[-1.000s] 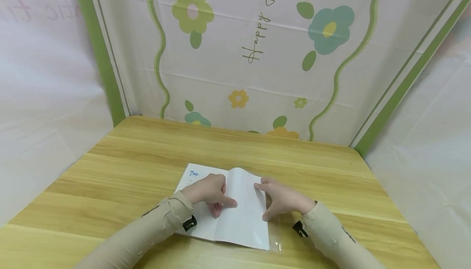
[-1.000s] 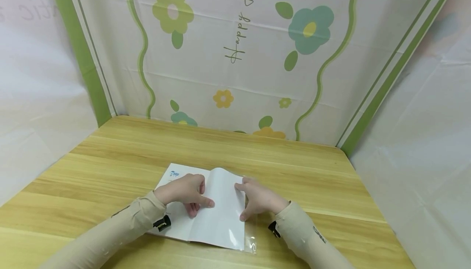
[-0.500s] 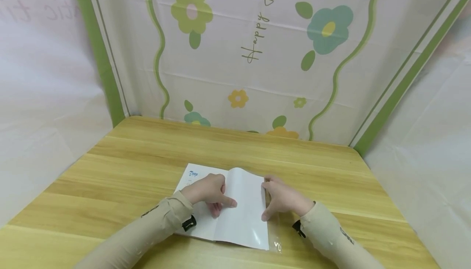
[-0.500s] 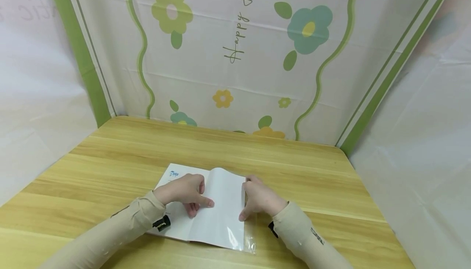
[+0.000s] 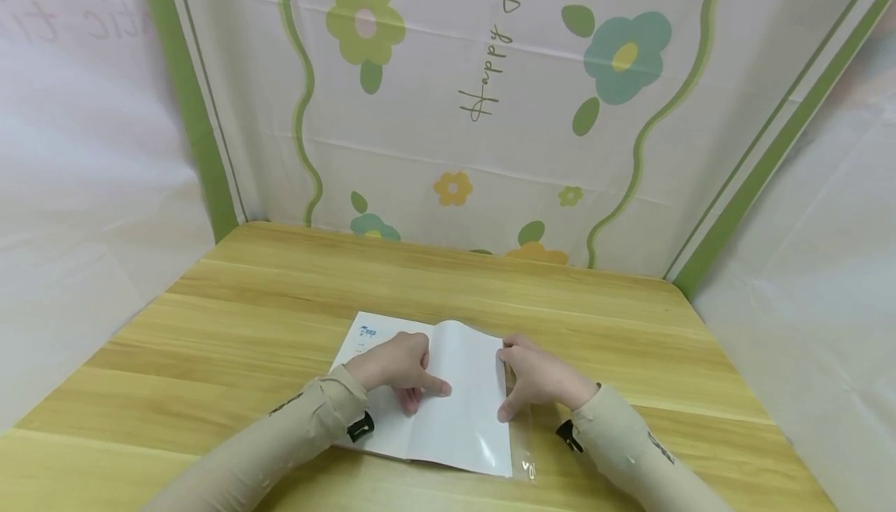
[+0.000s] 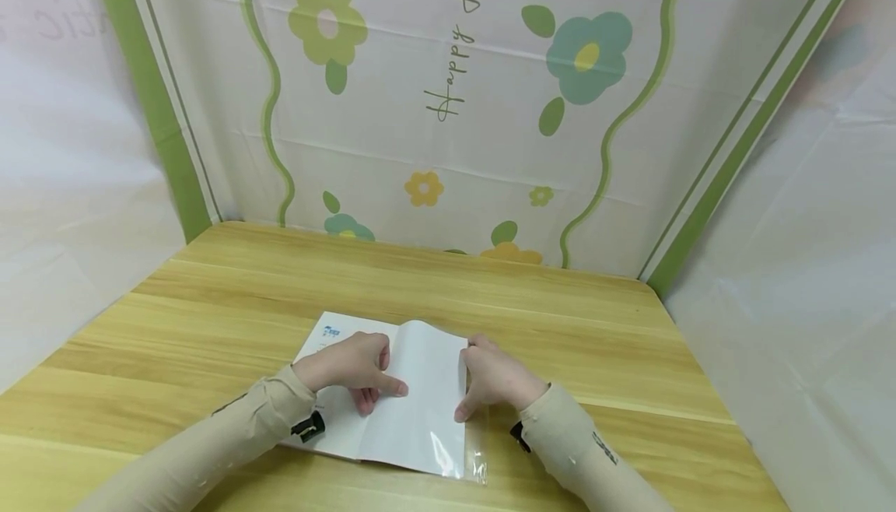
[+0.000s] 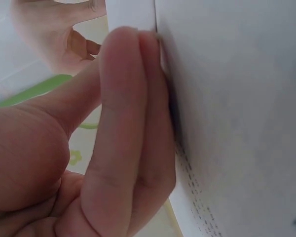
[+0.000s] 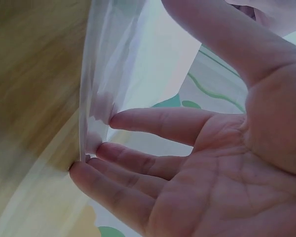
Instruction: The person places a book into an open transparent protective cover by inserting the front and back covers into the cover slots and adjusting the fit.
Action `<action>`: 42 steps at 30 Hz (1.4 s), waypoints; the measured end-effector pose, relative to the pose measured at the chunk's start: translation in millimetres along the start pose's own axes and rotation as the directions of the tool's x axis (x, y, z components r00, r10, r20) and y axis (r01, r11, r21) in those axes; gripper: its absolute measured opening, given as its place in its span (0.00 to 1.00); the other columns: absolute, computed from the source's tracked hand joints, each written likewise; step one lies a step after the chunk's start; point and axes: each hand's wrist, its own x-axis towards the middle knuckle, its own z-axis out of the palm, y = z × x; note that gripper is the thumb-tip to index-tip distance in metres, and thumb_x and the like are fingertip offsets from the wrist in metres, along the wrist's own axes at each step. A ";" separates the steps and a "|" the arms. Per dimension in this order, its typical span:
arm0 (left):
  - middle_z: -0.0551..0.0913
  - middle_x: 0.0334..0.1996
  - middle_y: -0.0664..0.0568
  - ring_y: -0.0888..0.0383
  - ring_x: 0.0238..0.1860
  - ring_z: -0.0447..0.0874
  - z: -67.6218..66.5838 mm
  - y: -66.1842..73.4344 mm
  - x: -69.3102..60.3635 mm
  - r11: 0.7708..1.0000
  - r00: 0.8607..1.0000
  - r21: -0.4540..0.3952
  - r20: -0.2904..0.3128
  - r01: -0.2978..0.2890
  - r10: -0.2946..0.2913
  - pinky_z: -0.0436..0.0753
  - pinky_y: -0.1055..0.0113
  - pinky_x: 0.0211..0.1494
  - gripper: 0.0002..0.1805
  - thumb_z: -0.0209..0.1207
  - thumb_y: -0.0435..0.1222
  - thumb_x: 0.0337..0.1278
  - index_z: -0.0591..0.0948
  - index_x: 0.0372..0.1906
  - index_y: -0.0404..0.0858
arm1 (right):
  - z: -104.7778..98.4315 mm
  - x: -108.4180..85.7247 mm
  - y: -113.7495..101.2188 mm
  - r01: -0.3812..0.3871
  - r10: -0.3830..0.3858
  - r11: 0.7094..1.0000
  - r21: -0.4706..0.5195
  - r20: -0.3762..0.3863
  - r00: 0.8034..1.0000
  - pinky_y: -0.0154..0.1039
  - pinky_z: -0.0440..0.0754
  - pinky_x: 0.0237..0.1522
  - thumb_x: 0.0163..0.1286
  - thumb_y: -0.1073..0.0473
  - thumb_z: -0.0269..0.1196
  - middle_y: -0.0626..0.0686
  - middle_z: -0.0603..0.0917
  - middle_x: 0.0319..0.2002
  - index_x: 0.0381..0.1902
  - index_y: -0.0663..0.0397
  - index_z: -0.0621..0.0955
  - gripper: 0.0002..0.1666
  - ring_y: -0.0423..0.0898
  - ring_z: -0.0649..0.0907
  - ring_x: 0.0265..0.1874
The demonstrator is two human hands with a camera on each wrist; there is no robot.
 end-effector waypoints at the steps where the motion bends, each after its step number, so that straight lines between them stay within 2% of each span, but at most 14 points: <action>1: 0.81 0.17 0.43 0.55 0.14 0.83 0.4 -0.1 0.3 1.000 1.000 0.000 0.000 0.000 0.000 0.82 0.66 0.23 0.22 0.74 0.41 0.50 0.72 0.27 0.32 | 0.3 -0.1 0.1 0.003 -0.003 1.000 -0.002 0.000 1.000 0.50 0.78 0.48 0.32 0.57 0.85 0.70 0.70 0.58 0.26 0.55 0.76 0.30 0.56 0.75 0.47; 23: 0.81 0.16 0.43 0.55 0.13 0.82 2.9 0.9 -1.1 1.000 1.000 0.010 -0.019 0.000 0.000 0.82 0.66 0.22 0.23 0.74 0.41 0.49 0.71 0.27 0.32 | -2.0 -2.0 -4.0 -0.006 0.006 1.000 0.012 0.003 1.000 0.50 0.79 0.47 0.33 0.58 0.85 0.71 0.71 0.58 0.28 0.57 0.76 0.29 0.56 0.76 0.45; 25: 0.81 0.17 0.43 0.55 0.13 0.82 2.7 0.7 -0.7 1.000 1.000 0.010 -0.018 0.002 -0.001 0.82 0.66 0.22 0.23 0.74 0.41 0.49 0.71 0.27 0.32 | -1.7 -2.0 -4.5 -0.021 0.021 1.000 0.023 -0.001 1.000 0.51 0.78 0.49 0.32 0.58 0.85 0.69 0.71 0.58 0.34 0.61 0.79 0.32 0.56 0.76 0.47; 27: 0.81 0.17 0.43 0.55 0.13 0.82 2.3 0.4 -0.1 1.000 1.000 0.012 -0.017 0.002 -0.002 0.82 0.66 0.22 0.23 0.74 0.41 0.49 0.71 0.27 0.32 | -1.3 -1.5 -4.7 -0.048 0.048 0.998 0.039 -0.005 0.999 0.52 0.77 0.53 0.31 0.59 0.85 0.68 0.71 0.60 0.46 0.67 0.79 0.42 0.56 0.76 0.50; 29: 0.81 0.16 0.43 0.55 0.13 0.82 2.2 -0.3 0.5 1.000 1.000 0.014 -0.015 0.003 -0.003 0.82 0.66 0.22 0.23 0.74 0.41 0.49 0.71 0.27 0.32 | -0.5 -1.3 -4.7 -0.072 0.072 0.996 0.053 -0.006 0.997 0.54 0.75 0.58 0.31 0.59 0.85 0.67 0.70 0.61 0.57 0.71 0.75 0.53 0.58 0.75 0.54; 31: 0.81 0.16 0.43 0.55 0.13 0.82 2.2 -1.1 1.2 1.000 1.000 0.015 -0.013 0.002 -0.002 0.82 0.66 0.22 0.23 0.74 0.41 0.49 0.71 0.27 0.32 | -0.4 -1.5 -4.6 -0.082 0.082 0.995 0.057 -0.004 0.997 0.55 0.72 0.61 0.31 0.59 0.85 0.68 0.69 0.63 0.64 0.73 0.71 0.61 0.60 0.73 0.58; 37: 0.81 0.16 0.43 0.56 0.12 0.82 3.4 -2.0 1.8 1.000 1.000 0.015 -0.012 0.007 -0.006 0.82 0.66 0.20 0.23 0.74 0.41 0.50 0.71 0.27 0.33 | -0.1 -1.8 -4.2 -0.056 0.055 0.998 0.033 0.012 0.998 0.53 0.71 0.62 0.32 0.58 0.85 0.71 0.68 0.62 0.61 0.75 0.73 0.57 0.62 0.72 0.59; 42: 0.80 0.15 0.44 0.56 0.11 0.81 4.8 -1.6 1.2 1.000 1.000 0.020 -0.022 0.002 -0.001 0.81 0.67 0.19 0.23 0.74 0.41 0.49 0.71 0.26 0.32 | -0.3 -2.0 -4.1 -0.048 0.048 0.999 0.016 0.016 0.999 0.53 0.74 0.59 0.33 0.57 0.85 0.70 0.69 0.61 0.61 0.73 0.75 0.55 0.60 0.74 0.56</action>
